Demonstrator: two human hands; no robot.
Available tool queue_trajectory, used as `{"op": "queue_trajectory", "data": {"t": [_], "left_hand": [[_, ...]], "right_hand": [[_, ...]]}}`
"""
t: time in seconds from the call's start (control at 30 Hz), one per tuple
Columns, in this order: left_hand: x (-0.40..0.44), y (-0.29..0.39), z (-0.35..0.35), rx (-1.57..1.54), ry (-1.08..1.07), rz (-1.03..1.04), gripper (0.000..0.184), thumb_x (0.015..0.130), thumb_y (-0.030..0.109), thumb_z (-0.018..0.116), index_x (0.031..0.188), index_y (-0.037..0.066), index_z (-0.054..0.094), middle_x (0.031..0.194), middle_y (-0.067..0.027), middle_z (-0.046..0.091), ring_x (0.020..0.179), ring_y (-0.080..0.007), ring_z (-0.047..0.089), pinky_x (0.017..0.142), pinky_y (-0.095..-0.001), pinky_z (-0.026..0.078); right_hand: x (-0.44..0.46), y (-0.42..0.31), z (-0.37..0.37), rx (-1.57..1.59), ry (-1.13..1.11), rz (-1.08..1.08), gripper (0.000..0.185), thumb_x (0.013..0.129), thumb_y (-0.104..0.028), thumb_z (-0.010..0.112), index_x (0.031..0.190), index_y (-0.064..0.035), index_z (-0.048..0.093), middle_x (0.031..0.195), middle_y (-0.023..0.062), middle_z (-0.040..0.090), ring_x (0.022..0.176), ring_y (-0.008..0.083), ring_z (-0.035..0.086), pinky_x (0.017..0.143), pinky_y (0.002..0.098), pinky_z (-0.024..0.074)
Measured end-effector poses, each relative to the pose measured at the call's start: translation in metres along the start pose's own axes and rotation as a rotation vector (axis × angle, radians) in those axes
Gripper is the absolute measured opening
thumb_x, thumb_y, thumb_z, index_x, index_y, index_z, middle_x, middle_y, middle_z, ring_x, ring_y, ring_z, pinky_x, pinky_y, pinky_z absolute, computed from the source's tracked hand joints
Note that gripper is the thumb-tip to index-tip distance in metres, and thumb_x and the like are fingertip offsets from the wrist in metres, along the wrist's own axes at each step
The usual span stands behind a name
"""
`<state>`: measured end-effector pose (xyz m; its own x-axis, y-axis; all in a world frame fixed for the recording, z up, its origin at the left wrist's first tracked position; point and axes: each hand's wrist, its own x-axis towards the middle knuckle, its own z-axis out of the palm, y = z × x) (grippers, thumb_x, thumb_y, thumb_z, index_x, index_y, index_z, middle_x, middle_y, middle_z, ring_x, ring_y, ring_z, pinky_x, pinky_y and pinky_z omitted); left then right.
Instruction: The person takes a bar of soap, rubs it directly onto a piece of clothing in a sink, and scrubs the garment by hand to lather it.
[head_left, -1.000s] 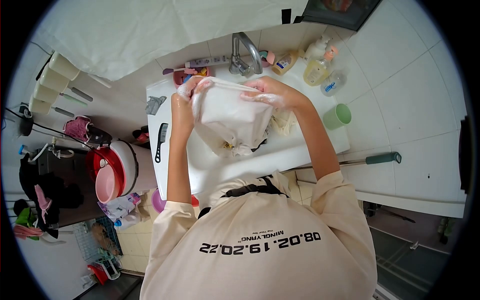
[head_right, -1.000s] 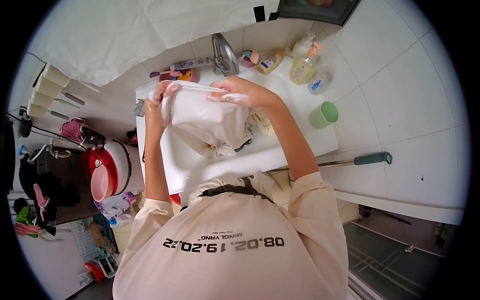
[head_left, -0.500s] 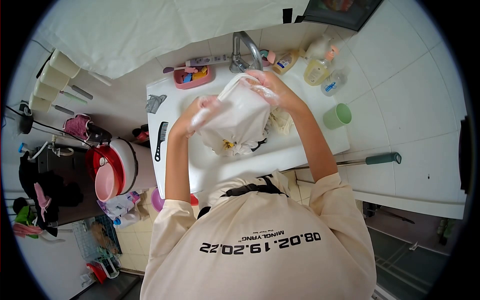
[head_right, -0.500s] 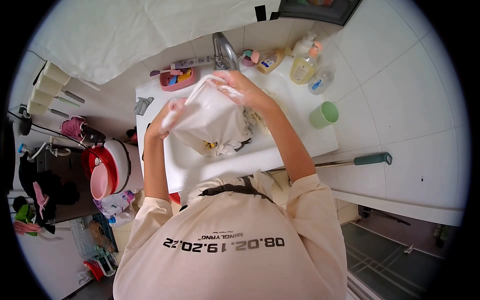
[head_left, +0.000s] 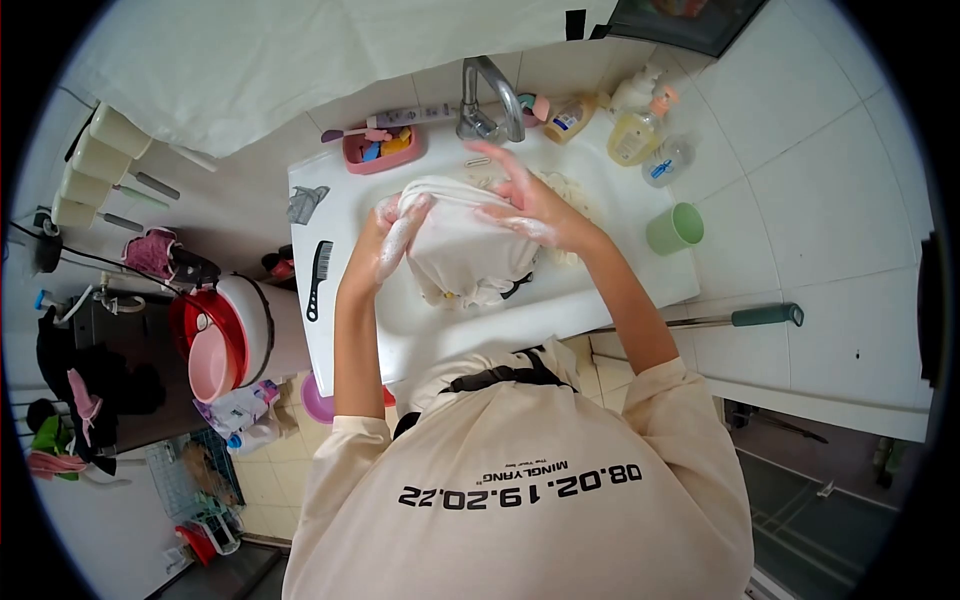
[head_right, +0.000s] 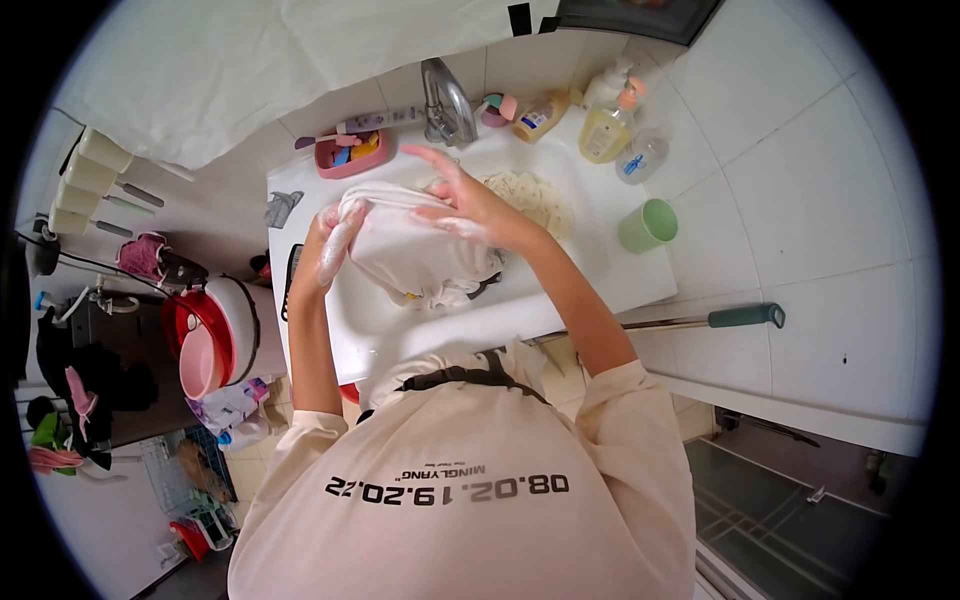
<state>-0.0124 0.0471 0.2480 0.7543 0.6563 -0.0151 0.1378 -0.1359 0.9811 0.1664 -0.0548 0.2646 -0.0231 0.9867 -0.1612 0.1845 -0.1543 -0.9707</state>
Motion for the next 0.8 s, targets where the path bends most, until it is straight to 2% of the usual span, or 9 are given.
{"op": "queue_trajectory", "data": {"t": [0.1,0.17,0.27,0.33,0.4,0.47,0.6,0.7,0.8], "left_hand": [[-0.003,0.007,0.005,0.061,0.094,0.005,0.024,0.083,0.026,0.049,0.071,0.005,0.050,0.054,0.0049,0.038,0.050,-0.0039,0.032,0.044,-0.0193,0.027],[-0.003,0.007,0.007,-0.028,0.203,0.009,0.018,0.083,0.018,0.047,0.072,0.004,0.049,0.055,0.0042,0.037,0.050,-0.0041,0.030,0.045,-0.0188,0.027],[-0.004,0.004,0.003,0.057,0.237,0.189,0.008,0.083,0.010,0.047,0.078,0.006,0.051,0.057,0.0040,0.037,0.051,-0.0042,0.031,0.045,-0.0197,0.028],[-0.006,0.006,-0.001,0.152,0.136,0.091,0.010,0.082,0.007,0.044,0.081,0.005,0.054,0.061,0.0011,0.040,0.053,-0.0065,0.036,0.047,-0.0205,0.032],[-0.004,0.004,0.000,0.211,0.134,0.357,0.009,0.079,0.010,0.051,0.083,0.003,0.057,0.064,-0.0013,0.044,0.058,-0.0088,0.044,0.052,-0.0211,0.036],[-0.008,0.016,0.002,0.332,0.131,0.281,0.010,0.077,0.009,0.054,0.082,0.001,0.057,0.066,-0.0047,0.044,0.059,-0.0118,0.045,0.055,-0.0236,0.037],[-0.008,0.009,0.003,0.558,0.119,0.275,0.016,0.070,0.011,0.063,0.080,0.000,0.057,0.068,-0.0083,0.044,0.062,-0.0159,0.046,0.057,-0.0288,0.039],[-0.006,0.000,-0.001,0.508,0.106,0.326,0.018,0.073,0.014,0.060,0.078,-0.002,0.054,0.067,-0.0063,0.039,0.058,-0.0160,0.043,0.055,-0.0275,0.037],[-0.004,-0.005,-0.004,0.294,0.092,0.340,0.020,0.079,0.018,0.053,0.077,-0.001,0.052,0.065,-0.0020,0.038,0.056,-0.0122,0.039,0.052,-0.0248,0.034]], "right_hand": [[0.004,0.010,0.002,0.182,0.234,-0.298,0.031,0.080,-0.009,0.050,0.110,-0.0110,0.047,0.088,0.0057,0.053,0.080,0.0130,0.047,0.070,0.0239,0.0383],[0.006,0.014,-0.010,-0.462,0.044,-0.442,0.029,0.079,-0.008,0.050,0.108,-0.0117,0.050,0.086,0.0085,0.051,0.079,0.0180,0.048,0.071,0.0265,0.0384],[0.001,0.008,-0.002,-0.431,0.115,-0.322,0.024,0.081,-0.009,0.047,0.104,-0.0123,0.052,0.085,0.0097,0.049,0.077,0.0213,0.049,0.071,0.0283,0.0396],[-0.001,0.005,0.000,-0.411,0.167,-0.331,0.023,0.081,-0.012,0.048,0.104,-0.0115,0.053,0.085,0.0101,0.049,0.077,0.0221,0.050,0.071,0.0294,0.0398],[-0.003,0.005,0.003,-0.387,0.216,-0.338,0.023,0.081,-0.014,0.049,0.103,-0.0107,0.054,0.084,0.0104,0.048,0.077,0.0229,0.050,0.071,0.0305,0.0399],[-0.005,0.006,0.005,-0.675,0.267,-0.364,0.021,0.080,-0.020,0.052,0.096,-0.0080,0.056,0.084,0.0109,0.047,0.079,0.0254,0.051,0.071,0.0321,0.0402],[-0.006,0.005,-0.005,-0.677,0.121,-0.179,0.021,0.079,-0.023,0.054,0.093,-0.0084,0.057,0.097,0.0115,0.046,0.083,0.0270,0.049,0.074,0.0317,0.0396],[-0.003,0.014,-0.007,-0.699,0.198,-0.285,0.019,0.080,-0.021,0.053,0.086,-0.0043,0.056,0.097,0.0092,0.046,0.080,0.0238,0.050,0.072,0.0303,0.0400],[0.005,0.023,-0.006,-0.329,0.212,-0.432,0.016,0.082,-0.019,0.051,0.082,-0.0029,0.054,0.085,0.0022,0.048,0.073,0.0135,0.048,0.067,0.0255,0.0391]]}}
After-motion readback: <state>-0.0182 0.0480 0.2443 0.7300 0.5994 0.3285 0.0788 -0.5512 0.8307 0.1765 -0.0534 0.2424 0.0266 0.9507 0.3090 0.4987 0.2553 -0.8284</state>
